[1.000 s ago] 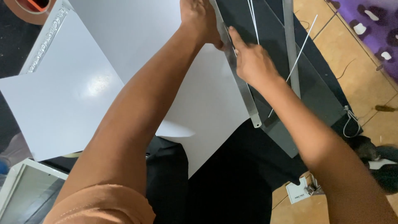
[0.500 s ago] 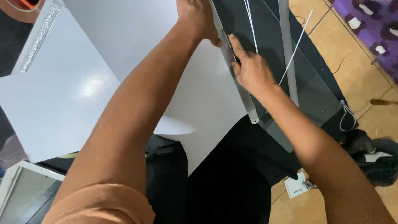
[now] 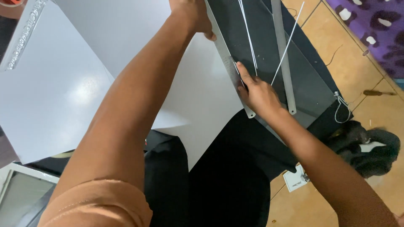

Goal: The person cuts a white sheet to size using a utility knife and ruler, then wipes a picture frame with a brush. They place the cut sheet into the frame and smooth a plastic film over it.

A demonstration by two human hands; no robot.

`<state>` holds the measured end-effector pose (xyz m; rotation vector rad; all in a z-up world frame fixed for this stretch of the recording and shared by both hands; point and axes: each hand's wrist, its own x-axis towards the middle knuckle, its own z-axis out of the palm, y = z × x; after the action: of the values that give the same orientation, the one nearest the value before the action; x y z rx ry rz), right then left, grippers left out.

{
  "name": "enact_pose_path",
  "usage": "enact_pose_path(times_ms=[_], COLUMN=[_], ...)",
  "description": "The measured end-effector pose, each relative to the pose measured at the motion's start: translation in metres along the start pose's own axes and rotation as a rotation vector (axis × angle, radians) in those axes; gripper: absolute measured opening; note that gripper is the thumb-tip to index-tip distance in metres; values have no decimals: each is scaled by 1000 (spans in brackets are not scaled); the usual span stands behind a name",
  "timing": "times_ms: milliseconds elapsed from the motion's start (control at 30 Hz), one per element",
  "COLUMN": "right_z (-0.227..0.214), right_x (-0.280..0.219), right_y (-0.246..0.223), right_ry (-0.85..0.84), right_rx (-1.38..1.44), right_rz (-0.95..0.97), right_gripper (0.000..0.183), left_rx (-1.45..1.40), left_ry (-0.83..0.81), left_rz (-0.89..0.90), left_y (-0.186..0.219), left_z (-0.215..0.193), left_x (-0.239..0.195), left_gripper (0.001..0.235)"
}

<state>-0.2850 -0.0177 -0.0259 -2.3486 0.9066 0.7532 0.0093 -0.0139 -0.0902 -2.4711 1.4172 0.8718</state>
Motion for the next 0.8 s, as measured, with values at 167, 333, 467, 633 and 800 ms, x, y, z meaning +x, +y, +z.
enact_pose_path(times_ms=[167, 333, 467, 633, 800], right_z=[0, -1, 2, -4, 1], right_x=[-2, -3, -5, -6, -4], right_y=[0, -4, -2, -6, -5], right_ry=[10, 62, 84, 49, 62], right_rx=[-32, -66, -89, -70, -67], right_rz=[-21, -59, -71, -27, -20], right_gripper=[76, 76, 78, 78, 76], left_rx=[336, 332, 333, 413, 431], left_ry=[242, 396, 278, 141, 45], left_rz=[11, 76, 91, 45, -59], left_y=[20, 37, 49, 64, 76], left_z=[6, 20, 25, 15, 9], left_x=[-31, -55, -77, -95, -93], left_gripper=[78, 70, 105, 146, 149])
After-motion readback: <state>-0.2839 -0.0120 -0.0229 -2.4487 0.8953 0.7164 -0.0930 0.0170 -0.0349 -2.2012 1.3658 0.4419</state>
